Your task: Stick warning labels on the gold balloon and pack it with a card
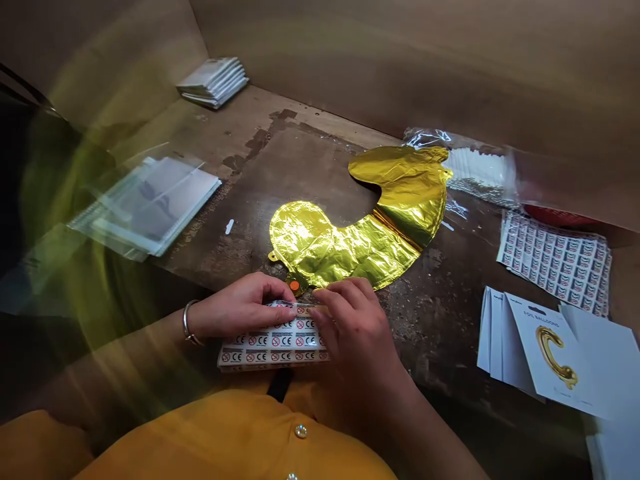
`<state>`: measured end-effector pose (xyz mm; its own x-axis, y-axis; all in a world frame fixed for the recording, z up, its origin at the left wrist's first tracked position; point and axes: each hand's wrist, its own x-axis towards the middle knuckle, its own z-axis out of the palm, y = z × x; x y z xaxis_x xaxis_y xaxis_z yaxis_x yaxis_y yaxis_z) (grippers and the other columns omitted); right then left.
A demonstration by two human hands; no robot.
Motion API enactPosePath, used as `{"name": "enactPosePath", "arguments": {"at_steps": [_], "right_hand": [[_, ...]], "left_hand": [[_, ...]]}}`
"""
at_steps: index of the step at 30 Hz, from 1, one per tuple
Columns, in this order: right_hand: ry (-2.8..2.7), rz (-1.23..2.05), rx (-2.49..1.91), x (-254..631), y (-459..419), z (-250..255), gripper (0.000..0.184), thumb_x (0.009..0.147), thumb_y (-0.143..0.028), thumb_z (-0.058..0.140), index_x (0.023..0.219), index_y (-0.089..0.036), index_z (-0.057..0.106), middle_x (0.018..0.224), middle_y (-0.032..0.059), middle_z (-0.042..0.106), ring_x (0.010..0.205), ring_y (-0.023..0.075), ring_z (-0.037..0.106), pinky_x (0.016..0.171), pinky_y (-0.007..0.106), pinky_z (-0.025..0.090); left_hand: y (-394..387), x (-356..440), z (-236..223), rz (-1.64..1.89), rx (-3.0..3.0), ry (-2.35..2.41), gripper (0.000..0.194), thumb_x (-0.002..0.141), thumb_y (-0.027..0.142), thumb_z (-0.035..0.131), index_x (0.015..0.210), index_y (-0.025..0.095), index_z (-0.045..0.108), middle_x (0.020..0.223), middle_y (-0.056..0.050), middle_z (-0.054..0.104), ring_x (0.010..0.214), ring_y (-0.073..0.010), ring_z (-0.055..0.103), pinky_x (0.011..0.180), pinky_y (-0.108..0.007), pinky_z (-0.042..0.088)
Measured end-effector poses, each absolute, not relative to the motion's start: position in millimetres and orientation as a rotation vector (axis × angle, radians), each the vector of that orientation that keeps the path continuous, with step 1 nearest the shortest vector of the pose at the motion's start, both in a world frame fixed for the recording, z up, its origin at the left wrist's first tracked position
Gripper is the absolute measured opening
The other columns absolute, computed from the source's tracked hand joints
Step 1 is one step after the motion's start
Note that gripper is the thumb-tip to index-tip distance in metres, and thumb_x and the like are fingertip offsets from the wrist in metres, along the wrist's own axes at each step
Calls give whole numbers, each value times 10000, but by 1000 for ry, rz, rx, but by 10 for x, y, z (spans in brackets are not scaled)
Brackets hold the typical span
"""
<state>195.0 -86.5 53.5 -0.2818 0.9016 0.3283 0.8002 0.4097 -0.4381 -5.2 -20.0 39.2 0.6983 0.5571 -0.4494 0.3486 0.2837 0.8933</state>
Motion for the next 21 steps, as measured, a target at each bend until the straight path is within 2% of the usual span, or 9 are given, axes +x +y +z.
{"name": "enactPosePath", "arguments": {"at_steps": [5,9,12,16,21], "right_hand": [[-2154,255,-1419,1890,-823,520,78,849,-182,600,864,-202,674,797,43,657,799,192,542,725,346,486],[-2192,126,-1386,1893,-848,515,93,843,-156,594,823,-219,659,779,26,669,778,186,548,743,345,470],[-2292,-12,-1321,1923,-899,493,110,835,-174,596,897,-235,662,826,28,688,837,207,576,786,368,452],[-2351,-134,-1167,1967,-961,433,251,822,-197,600,1062,-258,647,924,42,710,903,230,605,813,390,436],[-2382,-202,-1093,1997,-942,387,274,802,-161,624,1062,-246,640,908,37,719,864,212,617,800,370,434]], "left_hand": [[-214,-56,357,174,1338,850,202,767,305,630,839,122,672,753,-21,661,639,-113,563,582,-212,437],[-219,-50,327,187,1337,835,194,766,298,638,853,129,678,768,-23,670,649,-115,574,594,-217,443],[-213,-46,308,193,1276,836,175,761,282,649,839,127,668,733,-10,655,619,-105,564,578,-215,438],[-198,-47,288,164,1137,832,156,745,272,675,798,129,639,657,21,617,536,-79,521,509,-193,392],[-184,-46,285,137,984,841,190,722,286,715,723,126,612,593,43,572,482,-57,475,478,-182,361]]}}
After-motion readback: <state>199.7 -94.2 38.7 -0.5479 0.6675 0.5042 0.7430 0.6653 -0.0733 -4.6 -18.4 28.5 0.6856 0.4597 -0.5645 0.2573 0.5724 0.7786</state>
